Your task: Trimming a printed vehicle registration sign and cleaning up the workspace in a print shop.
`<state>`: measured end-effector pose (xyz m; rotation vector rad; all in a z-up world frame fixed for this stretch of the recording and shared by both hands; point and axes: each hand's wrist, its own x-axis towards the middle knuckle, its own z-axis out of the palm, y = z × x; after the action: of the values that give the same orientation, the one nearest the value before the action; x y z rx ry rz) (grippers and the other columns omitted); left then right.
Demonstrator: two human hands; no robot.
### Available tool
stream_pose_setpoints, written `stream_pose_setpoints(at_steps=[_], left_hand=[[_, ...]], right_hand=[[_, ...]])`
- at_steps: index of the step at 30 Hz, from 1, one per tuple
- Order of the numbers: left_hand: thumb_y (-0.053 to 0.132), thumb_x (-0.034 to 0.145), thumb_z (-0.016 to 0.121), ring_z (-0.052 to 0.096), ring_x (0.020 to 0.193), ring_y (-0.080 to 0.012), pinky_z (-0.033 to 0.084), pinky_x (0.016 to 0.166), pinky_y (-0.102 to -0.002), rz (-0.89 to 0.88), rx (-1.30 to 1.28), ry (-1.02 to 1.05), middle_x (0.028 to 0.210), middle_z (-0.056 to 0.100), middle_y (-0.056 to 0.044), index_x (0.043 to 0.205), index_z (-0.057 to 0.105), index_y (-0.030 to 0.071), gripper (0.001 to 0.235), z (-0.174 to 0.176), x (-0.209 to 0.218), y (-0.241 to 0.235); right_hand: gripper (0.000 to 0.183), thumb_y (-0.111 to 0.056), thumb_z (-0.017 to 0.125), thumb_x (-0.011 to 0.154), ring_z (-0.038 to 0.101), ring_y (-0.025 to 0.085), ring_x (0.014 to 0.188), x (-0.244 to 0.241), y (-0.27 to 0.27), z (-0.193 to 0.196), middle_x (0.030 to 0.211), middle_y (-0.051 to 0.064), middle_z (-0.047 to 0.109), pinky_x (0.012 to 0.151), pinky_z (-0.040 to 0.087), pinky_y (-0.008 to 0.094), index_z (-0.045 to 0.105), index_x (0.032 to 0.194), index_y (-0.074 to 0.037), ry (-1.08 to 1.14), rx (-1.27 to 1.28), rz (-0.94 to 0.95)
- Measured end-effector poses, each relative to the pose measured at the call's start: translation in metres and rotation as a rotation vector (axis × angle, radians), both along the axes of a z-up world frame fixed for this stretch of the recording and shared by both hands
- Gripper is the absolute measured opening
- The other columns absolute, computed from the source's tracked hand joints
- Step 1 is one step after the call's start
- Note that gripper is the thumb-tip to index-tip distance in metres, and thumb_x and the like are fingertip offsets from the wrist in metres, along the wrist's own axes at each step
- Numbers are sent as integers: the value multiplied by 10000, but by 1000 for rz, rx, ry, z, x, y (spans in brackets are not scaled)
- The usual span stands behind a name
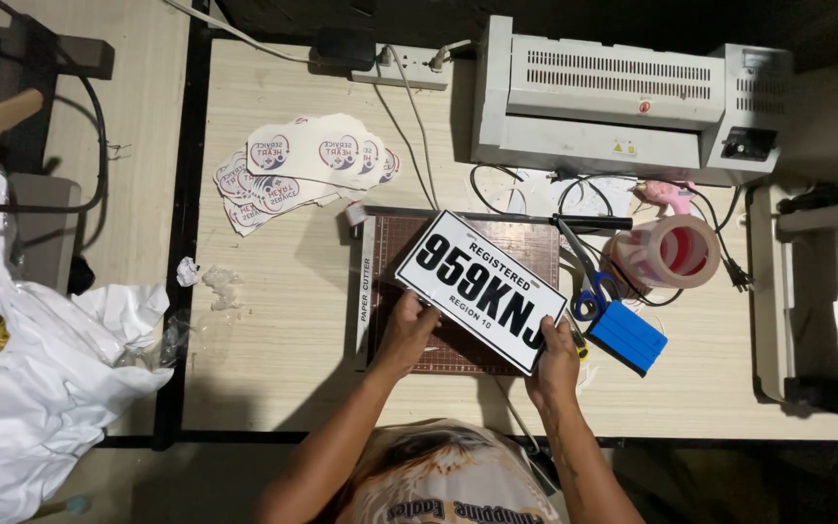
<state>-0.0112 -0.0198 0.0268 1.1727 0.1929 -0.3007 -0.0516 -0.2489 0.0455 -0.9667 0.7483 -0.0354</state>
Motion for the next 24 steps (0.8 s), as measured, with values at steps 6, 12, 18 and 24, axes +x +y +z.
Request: stream_pose_setpoints(at_steps=[6,12,18,24], left_hand=[[174,1035,671,643,867,-162,576,800,-347,-195,168,58,999,702,-110,1148,617,-54,260,-41,-15,7],[83,931,580,637,1118,-157,487,1016,-324,-293,178,-137,1199,699,-86,1258,595,-10,340,5,-13,0],[94,949,611,625,1100,-188,516,995,-359,-475,100,-79,1173,691,-96,1258,613,-7,325,-3,-17,-2],[80,921,607,616,1151,-156,499,1019,-339,-486,-34,-58,1214,685,-43,1293,591,35,375,17,-10,5]], right_hand=[[333,-164,510,1062,676,184,1055,5,-1,13,1195,74,682,889,558,333,552,1369,-43,63,66,54],[322,-160,542,1014,690,183,1004,12,16,41,1146,73,706,880,574,354,579,1318,-60,12,125,163],[379,-175,649,996,679,150,1050,3,8,21,1183,63,703,925,568,320,578,1346,-46,-117,167,286],[394,-180,675,928,695,161,1038,10,6,49,1149,59,723,914,574,333,591,1285,-36,-139,272,493]])
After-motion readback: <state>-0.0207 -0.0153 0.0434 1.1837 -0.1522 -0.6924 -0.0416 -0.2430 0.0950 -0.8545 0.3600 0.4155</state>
